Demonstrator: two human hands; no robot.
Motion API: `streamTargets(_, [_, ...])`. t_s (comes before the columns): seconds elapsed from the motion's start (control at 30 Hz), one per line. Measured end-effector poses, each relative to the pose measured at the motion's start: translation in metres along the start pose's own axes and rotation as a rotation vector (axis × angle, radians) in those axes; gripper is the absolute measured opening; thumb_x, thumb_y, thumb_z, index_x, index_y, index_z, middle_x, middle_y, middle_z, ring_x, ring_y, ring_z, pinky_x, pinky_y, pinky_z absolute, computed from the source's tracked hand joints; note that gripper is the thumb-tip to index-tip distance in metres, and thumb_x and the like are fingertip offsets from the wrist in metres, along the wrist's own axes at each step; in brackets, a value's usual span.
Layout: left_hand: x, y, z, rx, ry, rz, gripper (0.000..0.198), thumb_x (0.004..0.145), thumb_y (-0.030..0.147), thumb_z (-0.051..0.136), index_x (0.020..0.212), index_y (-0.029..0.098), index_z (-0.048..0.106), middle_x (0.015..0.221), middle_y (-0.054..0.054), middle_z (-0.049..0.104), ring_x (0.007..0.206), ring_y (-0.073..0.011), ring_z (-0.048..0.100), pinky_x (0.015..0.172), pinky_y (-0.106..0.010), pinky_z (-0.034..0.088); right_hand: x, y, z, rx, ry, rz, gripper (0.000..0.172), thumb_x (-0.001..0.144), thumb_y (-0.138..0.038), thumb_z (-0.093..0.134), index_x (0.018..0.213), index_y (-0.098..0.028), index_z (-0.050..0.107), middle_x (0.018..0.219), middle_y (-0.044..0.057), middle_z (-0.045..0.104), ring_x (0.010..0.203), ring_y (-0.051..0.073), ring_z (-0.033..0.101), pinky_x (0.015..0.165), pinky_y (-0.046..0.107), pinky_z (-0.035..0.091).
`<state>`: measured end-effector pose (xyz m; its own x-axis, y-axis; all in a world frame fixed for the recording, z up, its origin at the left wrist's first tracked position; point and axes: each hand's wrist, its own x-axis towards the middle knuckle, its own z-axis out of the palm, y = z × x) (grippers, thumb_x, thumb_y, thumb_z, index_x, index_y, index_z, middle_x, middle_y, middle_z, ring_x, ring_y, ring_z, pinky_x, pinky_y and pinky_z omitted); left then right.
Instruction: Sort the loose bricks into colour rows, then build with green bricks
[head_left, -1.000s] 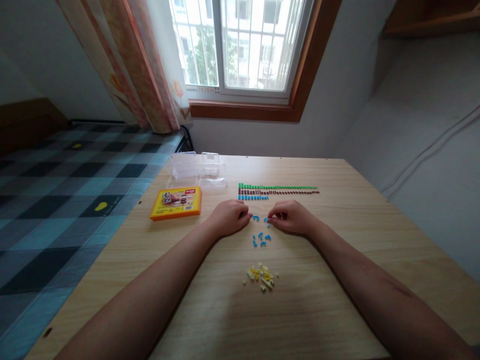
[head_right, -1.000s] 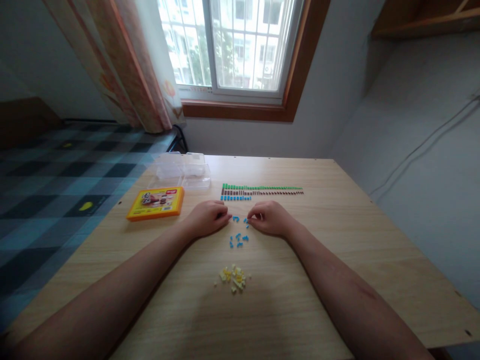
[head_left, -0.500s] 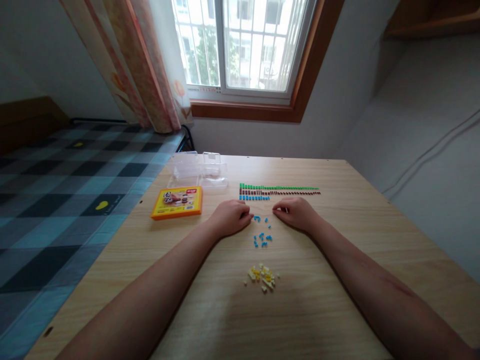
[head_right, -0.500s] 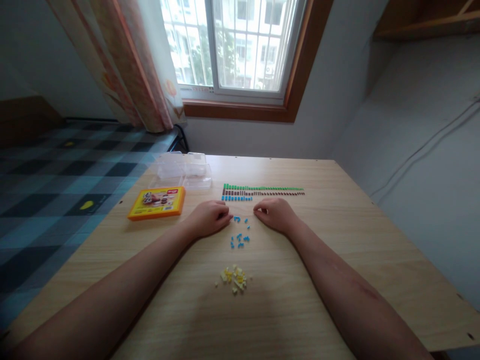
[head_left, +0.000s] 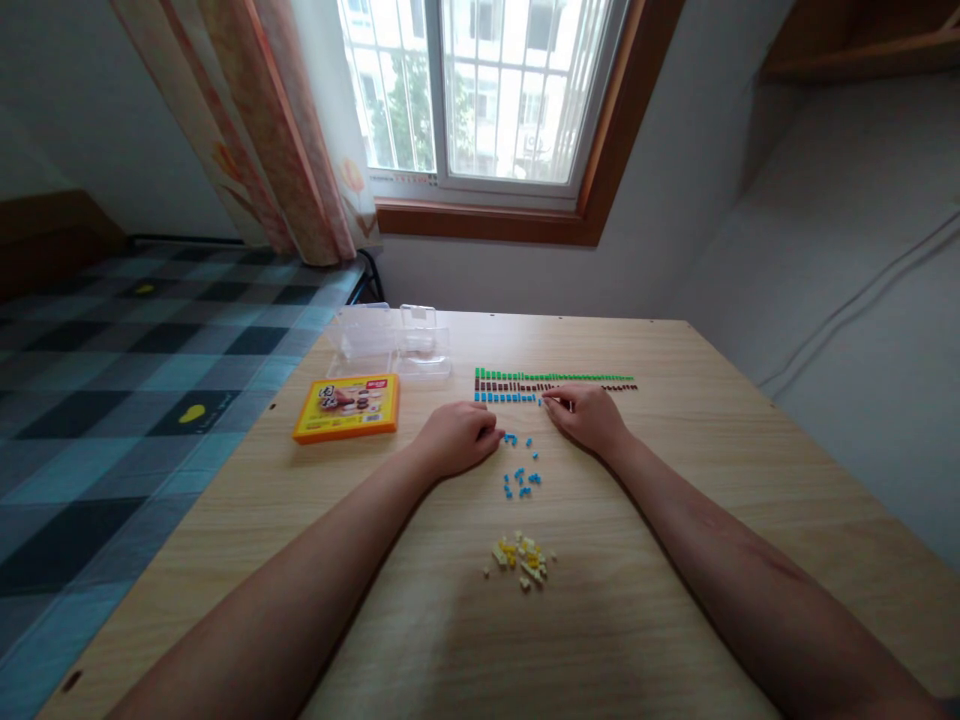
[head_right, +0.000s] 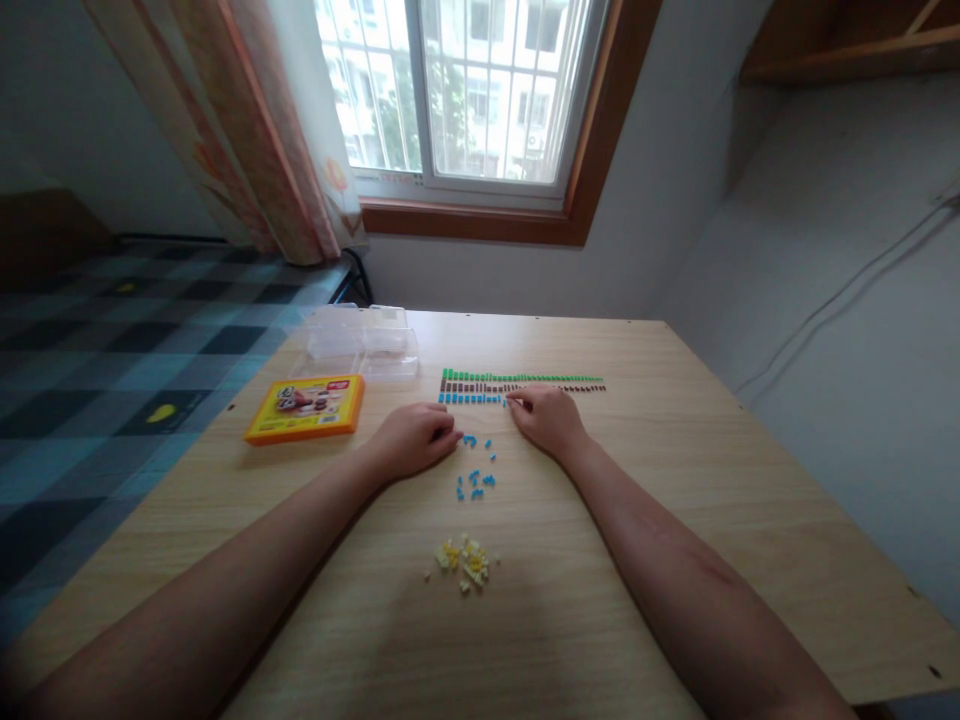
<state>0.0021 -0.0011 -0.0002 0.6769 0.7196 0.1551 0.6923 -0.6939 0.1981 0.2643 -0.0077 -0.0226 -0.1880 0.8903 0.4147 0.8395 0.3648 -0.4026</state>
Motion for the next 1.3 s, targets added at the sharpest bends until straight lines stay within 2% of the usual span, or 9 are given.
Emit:
streamTargets(0.13, [0.000, -0.001, 0.001, -0.001, 0.001, 0.009, 0.033, 0.094, 0.036, 0.051, 0.068, 0.019, 0.061, 0.079, -0.005, 0.069, 0.075, -0.0183, 0.060, 0.066, -0.031, 0.038, 0.000, -0.004, 0.000, -0.064, -0.038, 0.001, 0.022, 0.093, -0.032, 0.062, 0.097, -0.025, 0.082, 0.084, 0.004, 0.078, 0.074, 0.018, 0.067, 0.070, 0.028, 0.048])
streamTargets(0.33, [0.000, -0.002, 0.001, 0.001, 0.002, 0.012, 0.034, 0.094, 0.037, 0.051, 0.068, 0.019, 0.063, 0.079, -0.005, 0.069, 0.076, -0.0185, 0.060, 0.066, -0.031, 0.039, 0.003, 0.000, 0.001, -0.039, -0.061, -0.017, 0.023, 0.097, -0.031, 0.060, 0.099, -0.026, 0.082, 0.098, 0.004, 0.080, 0.089, 0.020, 0.071, 0.081, 0.029, 0.051])
streamTargets(0.57, [0.000, -0.001, 0.001, 0.006, 0.000, 0.014, 0.033, 0.094, 0.037, 0.052, 0.068, 0.019, 0.064, 0.079, -0.006, 0.068, 0.076, -0.0190, 0.060, 0.067, -0.031, 0.040, 0.004, 0.006, 0.003, 0.022, -0.071, -0.048, 0.023, 0.098, -0.028, 0.059, 0.107, -0.027, 0.081, 0.110, 0.005, 0.079, 0.097, 0.023, 0.072, 0.088, 0.033, 0.054])
streamTargets(0.83, [0.000, 0.000, -0.001, -0.007, -0.012, 0.005, 0.032, 0.094, 0.036, 0.052, 0.068, 0.019, 0.064, 0.079, -0.006, 0.068, 0.075, -0.0189, 0.059, 0.068, -0.030, 0.041, 0.004, 0.004, 0.002, -0.013, -0.096, -0.046, 0.022, 0.099, -0.030, 0.059, 0.103, -0.026, 0.081, 0.107, 0.005, 0.079, 0.096, 0.023, 0.072, 0.088, 0.033, 0.054])
streamTargets(1.3, [0.000, -0.002, 0.002, -0.015, 0.004, 0.016, 0.033, 0.093, 0.036, 0.053, 0.067, 0.019, 0.062, 0.078, -0.005, 0.067, 0.074, -0.0191, 0.059, 0.066, -0.031, 0.039, 0.004, 0.006, 0.003, 0.023, -0.064, -0.047, 0.023, 0.098, -0.028, 0.060, 0.106, -0.027, 0.081, 0.110, 0.005, 0.079, 0.100, 0.024, 0.073, 0.091, 0.035, 0.055])
